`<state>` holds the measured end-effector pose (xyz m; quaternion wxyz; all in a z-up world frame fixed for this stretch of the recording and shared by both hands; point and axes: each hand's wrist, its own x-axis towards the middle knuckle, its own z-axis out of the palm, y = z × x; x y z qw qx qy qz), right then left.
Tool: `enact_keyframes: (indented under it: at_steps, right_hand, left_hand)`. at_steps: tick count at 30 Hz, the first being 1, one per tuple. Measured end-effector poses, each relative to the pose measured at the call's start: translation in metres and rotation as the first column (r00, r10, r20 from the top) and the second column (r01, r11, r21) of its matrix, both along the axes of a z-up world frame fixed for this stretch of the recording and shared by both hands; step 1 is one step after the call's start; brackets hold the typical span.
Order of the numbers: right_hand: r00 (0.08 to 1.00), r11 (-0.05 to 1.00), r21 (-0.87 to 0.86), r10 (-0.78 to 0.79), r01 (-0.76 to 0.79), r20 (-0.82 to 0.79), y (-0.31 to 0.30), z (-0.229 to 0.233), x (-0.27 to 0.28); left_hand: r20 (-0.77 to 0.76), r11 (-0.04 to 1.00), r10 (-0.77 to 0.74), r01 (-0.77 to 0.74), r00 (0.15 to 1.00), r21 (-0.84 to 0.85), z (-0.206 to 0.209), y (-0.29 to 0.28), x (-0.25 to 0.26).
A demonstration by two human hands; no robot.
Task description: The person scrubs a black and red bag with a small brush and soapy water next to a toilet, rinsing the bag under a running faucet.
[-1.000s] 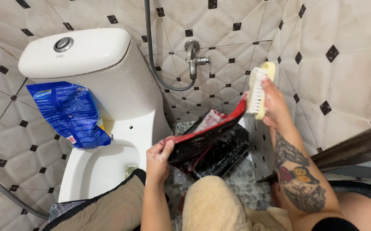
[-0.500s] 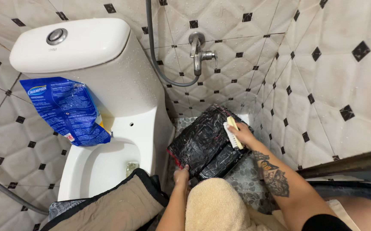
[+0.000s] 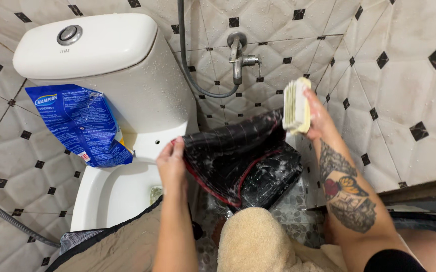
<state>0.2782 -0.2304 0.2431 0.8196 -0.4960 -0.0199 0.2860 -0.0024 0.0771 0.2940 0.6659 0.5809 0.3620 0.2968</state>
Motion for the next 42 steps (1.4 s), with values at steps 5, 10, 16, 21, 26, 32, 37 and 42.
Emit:
enact_keyframes:
  at_steps: [5, 10, 16, 21, 26, 32, 37, 42]
  right_hand:
    - [0.981, 0.981, 0.194, -0.046, 0.009, 0.189, 0.024, 0.064, -0.007]
    - [0.964, 0.988, 0.143, -0.085, 0.05, 0.252, -0.007, 0.03, -0.017]
    - [0.996, 0.866, -0.497, 0.011, -0.053, -0.086, -0.061, -0.152, -0.041]
    - [0.955, 0.356, -0.9, 0.059, 0.253, 0.292, -0.067, -0.224, -0.081]
    - [0.932, 0.445, -0.821, -0.115, 0.358, 0.345, -0.042, -0.258, -0.088]
    - [0.858, 0.181, -0.857, 0.103, 0.482, 0.504, -0.008, -0.251, -0.074]
    - [0.693, 0.336, -0.754, 0.305, 0.564, 0.654, 0.062, -0.134, -0.109]
    - [0.239, 0.771, -0.472, 0.407, 0.427, 0.882, 0.17, -0.098, -0.214]
  left_hand:
    - [0.134, 0.998, 0.011, -0.003, 0.991, -0.062, 0.047, 0.009, 0.012]
    - [0.199, 0.996, 0.03, -0.046, 0.98, 0.076, 0.019, -0.017, -0.008]
    - [-0.4, 0.991, -0.051, 0.096, 0.915, 0.093, -0.209, -0.082, -0.054]
    - [-0.522, 0.976, -0.209, 0.143, 0.827, -0.163, -0.335, -0.079, -0.078]
    - [-0.403, 0.996, -0.081, 0.089, 0.912, 0.003, -0.328, -0.087, -0.058]
    - [-0.31, 0.907, 0.191, -0.047, 0.932, 0.418, -0.316, -0.048, -0.026]
    - [-0.572, 0.961, 0.073, 0.096, 0.817, 0.26, -0.3, -0.04, -0.034]
    - [-0.435, 0.907, 0.002, 0.181, 0.901, 0.38, -0.341, -0.037, -0.037]
